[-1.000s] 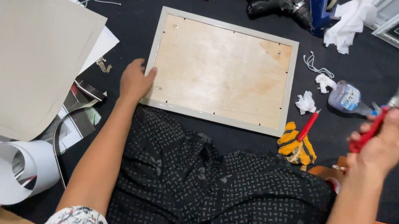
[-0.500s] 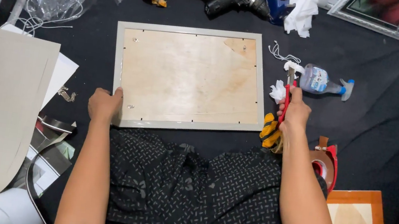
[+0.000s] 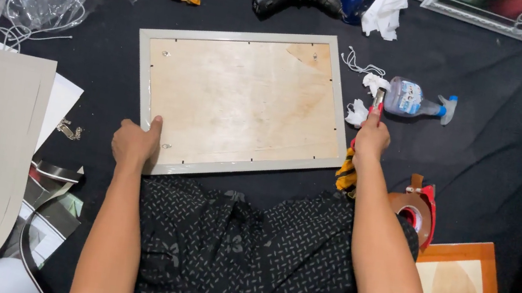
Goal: The person uses a utility knife to cut and peel off a protective plastic film from the back of a picture frame. They carefully slice along the edges and then pull the film away, leaving the frame surface exposed.
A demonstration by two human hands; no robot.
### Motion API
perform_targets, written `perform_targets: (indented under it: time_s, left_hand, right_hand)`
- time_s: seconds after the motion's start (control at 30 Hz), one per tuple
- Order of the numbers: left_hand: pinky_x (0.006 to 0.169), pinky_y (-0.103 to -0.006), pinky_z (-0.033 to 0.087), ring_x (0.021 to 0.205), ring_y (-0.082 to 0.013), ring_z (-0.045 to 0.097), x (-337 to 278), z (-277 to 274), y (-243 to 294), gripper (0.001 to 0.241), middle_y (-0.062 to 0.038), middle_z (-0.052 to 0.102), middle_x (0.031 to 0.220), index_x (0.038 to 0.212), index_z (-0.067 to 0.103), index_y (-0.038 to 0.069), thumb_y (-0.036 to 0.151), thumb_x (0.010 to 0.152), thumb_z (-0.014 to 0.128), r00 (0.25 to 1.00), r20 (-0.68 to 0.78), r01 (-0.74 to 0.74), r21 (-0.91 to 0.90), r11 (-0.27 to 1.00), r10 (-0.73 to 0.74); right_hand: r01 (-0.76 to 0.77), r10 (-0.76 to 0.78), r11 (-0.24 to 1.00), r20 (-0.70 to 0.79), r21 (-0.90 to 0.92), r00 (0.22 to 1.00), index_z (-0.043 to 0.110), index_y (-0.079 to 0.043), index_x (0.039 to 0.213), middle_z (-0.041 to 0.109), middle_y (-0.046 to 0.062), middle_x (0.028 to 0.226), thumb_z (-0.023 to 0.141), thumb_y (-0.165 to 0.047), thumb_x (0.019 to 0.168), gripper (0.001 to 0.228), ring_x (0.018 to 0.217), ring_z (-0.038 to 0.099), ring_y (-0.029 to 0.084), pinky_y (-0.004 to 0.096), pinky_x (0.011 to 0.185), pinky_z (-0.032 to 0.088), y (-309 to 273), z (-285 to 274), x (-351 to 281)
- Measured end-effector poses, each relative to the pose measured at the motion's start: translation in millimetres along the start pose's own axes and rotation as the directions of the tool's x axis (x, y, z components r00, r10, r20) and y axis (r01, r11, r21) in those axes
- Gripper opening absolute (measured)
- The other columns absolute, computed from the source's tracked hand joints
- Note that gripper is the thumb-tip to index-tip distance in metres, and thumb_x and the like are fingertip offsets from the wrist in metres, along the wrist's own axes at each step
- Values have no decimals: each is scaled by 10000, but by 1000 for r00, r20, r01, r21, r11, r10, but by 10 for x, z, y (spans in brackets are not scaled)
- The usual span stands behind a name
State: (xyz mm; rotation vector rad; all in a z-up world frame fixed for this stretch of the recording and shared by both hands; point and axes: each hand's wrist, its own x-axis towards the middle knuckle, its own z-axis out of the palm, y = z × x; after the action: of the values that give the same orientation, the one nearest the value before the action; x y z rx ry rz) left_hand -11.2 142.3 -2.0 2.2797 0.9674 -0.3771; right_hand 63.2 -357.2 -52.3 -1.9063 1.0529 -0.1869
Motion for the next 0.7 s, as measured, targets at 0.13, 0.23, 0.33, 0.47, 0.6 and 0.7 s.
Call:
perform_targets:
  time_s: [0.13,0.23,0.33,0.47,0.6,0.7]
  left_hand:
    - [904,-628,531,1147,-539,624,77,129,-57,728,-393,642,1182,1305,570,-159,494,990,629,996,29,-88,-13,996,88]
    - [843,-590,562,1082,-517,661,169,198,-130,620,-361,678,1098,1194,643,-130,452,981,656,990,41,-135,-29,990,136]
    - [805,-540,585,1033,-471,695,298,291,-195,505,-311,711,1040,1131,689,-88,390,968,684,983,73,-165,-42,985,168]
    - [807,-482,586,1009,-401,718,148,169,-88,374,-227,747,984,1055,739,-15,338,939,704,967,172,-181,-53,982,187]
    - [799,-445,588,924,-343,742,137,119,80,332,-181,765,845,978,755,-2,322,917,711,943,273,-168,-104,980,191]
    - [592,-365,435,603,-245,589,355,18,275,600,-72,607,628,593,586,74,543,967,592,856,505,-258,229,938,112]
  right_hand:
    - [-8,8,1000,-7,24,1000,674,-100,722,665,83,635,548,-498,995,499,504,690,198,277,383,545,-90,-24,-151]
    - [-32,30,999,50,42,998,675,-43,743,666,163,664,552,-454,1000,500,476,694,248,323,333,533,178,119,120]
    - [-14,14,998,-6,-54,1000,704,0,962,671,237,875,581,-511,1024,529,701,698,349,422,469,568,586,86,512]
    - [54,-85,946,-84,-318,993,699,-7,1206,639,275,1242,511,-584,1070,622,1179,625,450,553,938,554,357,-13,378]
    - [112,-141,871,-23,-478,990,614,15,1328,389,273,1462,419,-561,1114,645,1322,438,532,728,1039,400,-42,-195,27]
    - [360,-419,815,-33,-453,907,690,-31,932,735,173,915,418,-541,1146,617,981,591,468,591,857,422,-133,-163,-32]
